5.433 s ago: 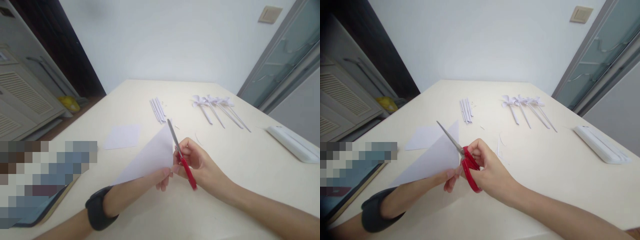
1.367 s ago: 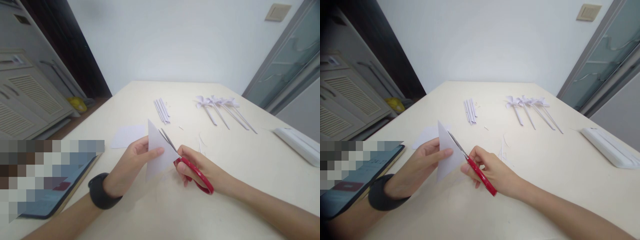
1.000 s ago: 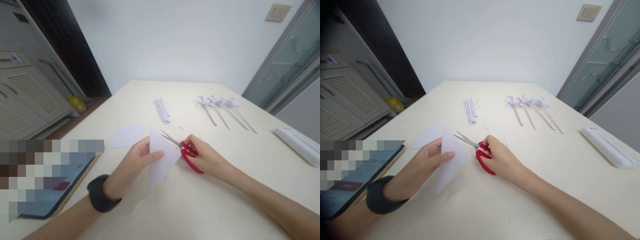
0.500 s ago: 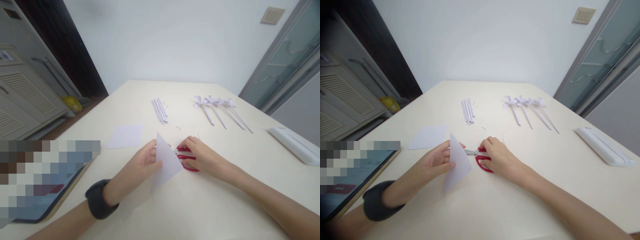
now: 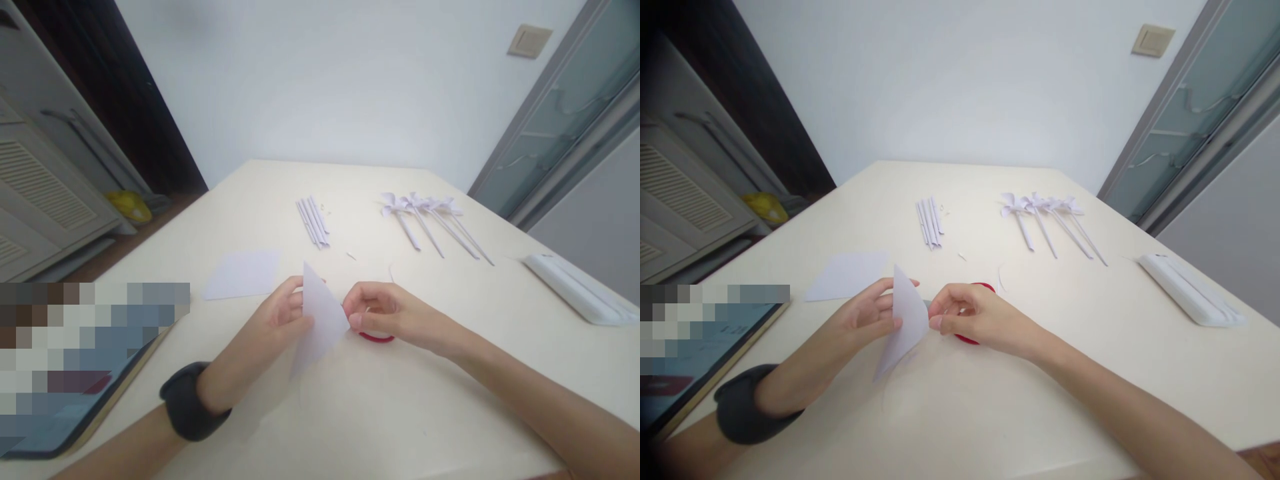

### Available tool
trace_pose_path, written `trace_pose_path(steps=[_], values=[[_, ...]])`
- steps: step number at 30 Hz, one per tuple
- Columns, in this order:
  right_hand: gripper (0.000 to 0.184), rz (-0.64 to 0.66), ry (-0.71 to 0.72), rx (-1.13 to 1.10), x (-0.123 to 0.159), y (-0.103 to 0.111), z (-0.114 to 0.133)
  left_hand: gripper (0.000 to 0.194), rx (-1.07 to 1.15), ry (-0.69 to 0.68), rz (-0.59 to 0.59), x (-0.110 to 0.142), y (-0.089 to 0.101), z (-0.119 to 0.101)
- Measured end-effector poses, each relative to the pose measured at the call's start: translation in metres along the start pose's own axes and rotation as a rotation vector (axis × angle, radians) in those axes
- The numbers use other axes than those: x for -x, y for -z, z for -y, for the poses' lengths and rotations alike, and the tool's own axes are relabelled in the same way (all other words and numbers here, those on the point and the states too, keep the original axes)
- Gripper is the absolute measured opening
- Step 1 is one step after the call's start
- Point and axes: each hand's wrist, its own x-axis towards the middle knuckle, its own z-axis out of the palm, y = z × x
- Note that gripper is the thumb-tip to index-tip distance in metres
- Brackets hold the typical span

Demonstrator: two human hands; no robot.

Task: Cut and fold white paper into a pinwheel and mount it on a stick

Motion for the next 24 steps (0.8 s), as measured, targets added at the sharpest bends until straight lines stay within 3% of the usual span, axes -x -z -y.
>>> trace_pose_path(steps=[9, 14, 20, 24], values=[[0.019, 0.080, -0.012, -0.042, -0.003, -0.003, -0.004, 0.037, -0.070, -0.114, 0.058, 0.002, 0.003, 0.013], [0.023, 0.011, -0.021, 0.033, -0.004, -0.004, -0.008, 0.037, -0.174, -0.091, 0.048, 0.008, -0.004, 0.002], [0.024, -0.106, -0.023, -0.052, -0.005, -0.002, -0.009, 0.048, -0.305, -0.108, -0.123, 0.012, -0.006, 0.002], [0.027, -0.150, -0.005, -0.088, -0.006, 0.000, -0.008, 0.061, -0.324, -0.120, -0.109, 0.013, -0.006, 0.006]])
